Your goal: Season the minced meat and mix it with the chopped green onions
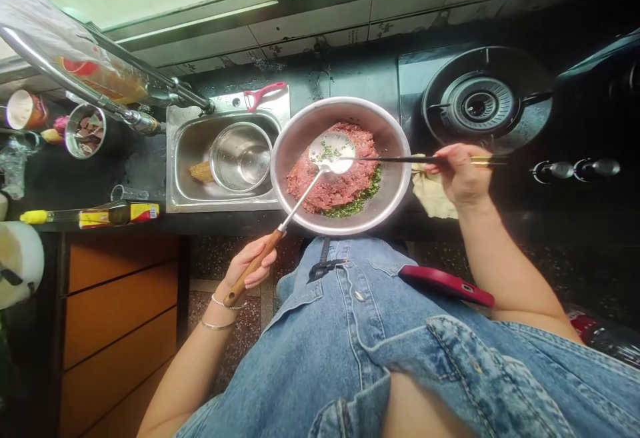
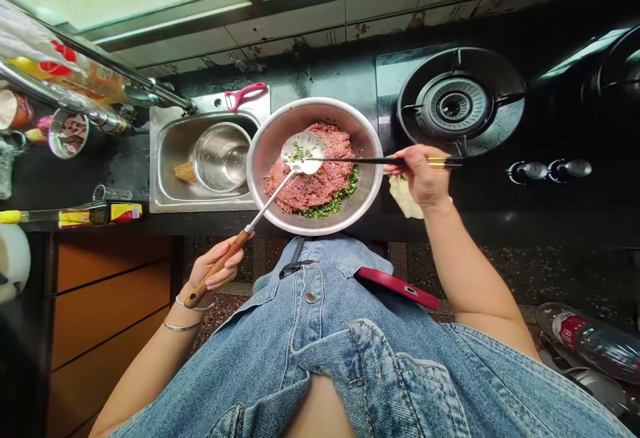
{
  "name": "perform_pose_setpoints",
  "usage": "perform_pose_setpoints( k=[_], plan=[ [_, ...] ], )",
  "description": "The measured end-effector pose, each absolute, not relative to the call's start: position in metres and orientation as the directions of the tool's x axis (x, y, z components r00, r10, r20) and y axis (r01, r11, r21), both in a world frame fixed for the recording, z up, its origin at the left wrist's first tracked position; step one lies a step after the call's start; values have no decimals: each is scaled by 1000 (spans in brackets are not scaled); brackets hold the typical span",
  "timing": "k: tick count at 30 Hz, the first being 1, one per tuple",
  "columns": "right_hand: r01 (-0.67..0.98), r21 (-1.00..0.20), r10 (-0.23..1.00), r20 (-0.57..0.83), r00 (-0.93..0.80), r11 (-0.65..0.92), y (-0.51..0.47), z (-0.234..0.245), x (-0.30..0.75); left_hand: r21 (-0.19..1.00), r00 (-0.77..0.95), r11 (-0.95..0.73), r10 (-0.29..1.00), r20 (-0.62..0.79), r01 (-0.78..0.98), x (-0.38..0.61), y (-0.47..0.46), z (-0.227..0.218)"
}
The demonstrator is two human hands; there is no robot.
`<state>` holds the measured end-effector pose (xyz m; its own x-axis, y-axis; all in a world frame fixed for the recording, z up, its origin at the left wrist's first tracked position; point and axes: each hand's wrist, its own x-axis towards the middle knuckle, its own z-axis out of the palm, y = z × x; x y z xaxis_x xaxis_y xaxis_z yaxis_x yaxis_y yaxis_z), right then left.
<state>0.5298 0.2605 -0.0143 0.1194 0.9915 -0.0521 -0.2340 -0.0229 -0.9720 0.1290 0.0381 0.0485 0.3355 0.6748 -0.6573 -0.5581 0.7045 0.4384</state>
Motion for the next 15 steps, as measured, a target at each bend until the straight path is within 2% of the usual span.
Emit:
perform_pose_setpoints(
  k=[2,4,8,12,15],
  plan=[
    [-243,-963,991,-130,30,-119,250,-22,518,419,368,725,658,-657,-547,131,37,50],
    [-230,-959,985,-172,16,-164,243,-33,512,410,395,742,645,-654,-530,132,35,52],
    [-211,-962,980,-191,57,-175,244,-53,519,388,420,771,612,-671,-504,130,29,55],
    [-215,-968,970,-167,175,-128,246,-63,532,359,405,808,557,-725,-468,129,23,60],
    [-229,-960,976,-191,103,-164,241,-62,534,364,376,815,543,-751,-451,128,22,68]
  ],
)
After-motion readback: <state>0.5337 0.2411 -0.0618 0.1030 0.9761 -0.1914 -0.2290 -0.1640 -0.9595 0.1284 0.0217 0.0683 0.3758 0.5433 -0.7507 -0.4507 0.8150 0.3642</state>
